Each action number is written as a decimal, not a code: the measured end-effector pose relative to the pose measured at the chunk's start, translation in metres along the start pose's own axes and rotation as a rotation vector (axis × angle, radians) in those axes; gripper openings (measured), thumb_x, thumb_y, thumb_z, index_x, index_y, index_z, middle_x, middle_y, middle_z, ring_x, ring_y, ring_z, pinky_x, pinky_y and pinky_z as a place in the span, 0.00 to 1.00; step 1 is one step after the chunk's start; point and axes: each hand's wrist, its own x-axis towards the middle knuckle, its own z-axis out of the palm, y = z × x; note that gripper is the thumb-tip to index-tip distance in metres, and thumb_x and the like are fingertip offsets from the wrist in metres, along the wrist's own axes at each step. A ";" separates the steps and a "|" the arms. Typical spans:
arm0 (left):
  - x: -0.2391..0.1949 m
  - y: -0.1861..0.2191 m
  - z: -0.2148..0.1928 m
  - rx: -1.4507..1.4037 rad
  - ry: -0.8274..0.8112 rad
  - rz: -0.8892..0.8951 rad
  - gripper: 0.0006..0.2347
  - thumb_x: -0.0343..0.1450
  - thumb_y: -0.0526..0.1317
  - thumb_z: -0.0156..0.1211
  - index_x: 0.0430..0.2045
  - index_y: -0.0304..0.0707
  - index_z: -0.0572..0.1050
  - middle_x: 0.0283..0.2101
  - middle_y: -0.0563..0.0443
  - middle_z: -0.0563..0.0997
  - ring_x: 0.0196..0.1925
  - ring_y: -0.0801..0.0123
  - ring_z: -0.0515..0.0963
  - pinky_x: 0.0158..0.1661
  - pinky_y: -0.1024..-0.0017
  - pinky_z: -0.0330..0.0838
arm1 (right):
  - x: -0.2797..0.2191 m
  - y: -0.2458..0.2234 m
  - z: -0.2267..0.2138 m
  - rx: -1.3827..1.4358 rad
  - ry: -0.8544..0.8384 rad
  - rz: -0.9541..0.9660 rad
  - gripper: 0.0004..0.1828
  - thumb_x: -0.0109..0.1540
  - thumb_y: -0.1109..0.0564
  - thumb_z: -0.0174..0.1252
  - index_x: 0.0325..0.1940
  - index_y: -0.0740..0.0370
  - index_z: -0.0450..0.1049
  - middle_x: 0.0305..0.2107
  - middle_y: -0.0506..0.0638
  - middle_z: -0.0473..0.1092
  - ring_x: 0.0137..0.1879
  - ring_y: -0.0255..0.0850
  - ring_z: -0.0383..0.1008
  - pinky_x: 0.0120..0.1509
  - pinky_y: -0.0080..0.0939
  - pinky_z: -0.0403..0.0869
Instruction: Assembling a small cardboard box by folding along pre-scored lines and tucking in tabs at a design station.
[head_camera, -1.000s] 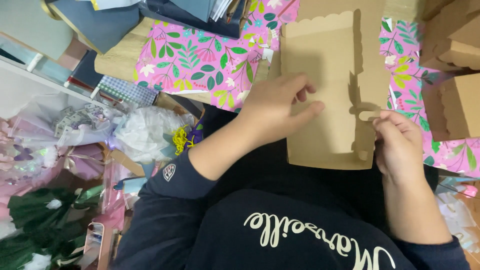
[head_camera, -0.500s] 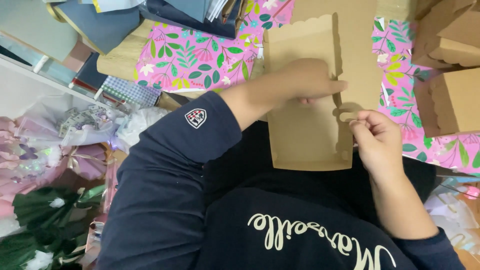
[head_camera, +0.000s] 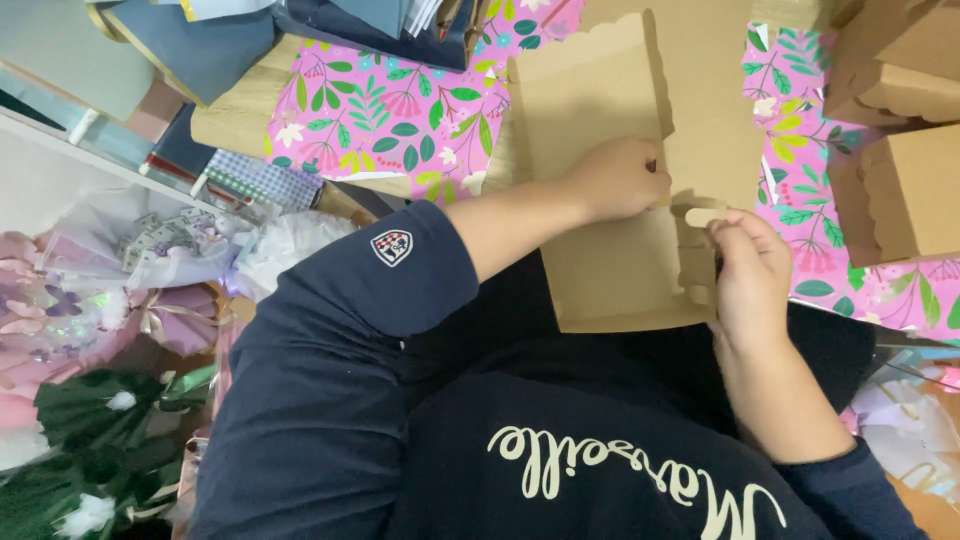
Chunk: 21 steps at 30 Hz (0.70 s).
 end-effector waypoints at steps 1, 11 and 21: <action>0.002 -0.006 0.006 -0.025 0.046 0.041 0.09 0.64 0.47 0.52 0.13 0.51 0.65 0.19 0.61 0.72 0.23 0.73 0.71 0.27 0.71 0.59 | 0.002 0.001 -0.001 0.115 0.035 0.044 0.07 0.63 0.59 0.53 0.34 0.52 0.76 0.27 0.38 0.72 0.33 0.28 0.69 0.40 0.27 0.67; -0.008 -0.010 0.016 -0.022 0.078 0.133 0.13 0.64 0.41 0.54 0.05 0.48 0.65 0.13 0.58 0.65 0.21 0.72 0.63 0.26 0.68 0.56 | 0.000 0.003 0.004 0.320 -0.041 0.082 0.06 0.64 0.63 0.56 0.34 0.57 0.76 0.20 0.42 0.66 0.26 0.31 0.64 0.30 0.30 0.63; -0.033 0.004 0.013 -0.019 0.010 -0.022 0.04 0.61 0.36 0.53 0.22 0.50 0.75 0.24 0.61 0.83 0.31 0.72 0.81 0.33 0.72 0.71 | -0.008 -0.003 0.010 0.279 -0.050 0.222 0.10 0.62 0.58 0.56 0.26 0.49 0.69 0.19 0.38 0.62 0.22 0.31 0.60 0.25 0.32 0.53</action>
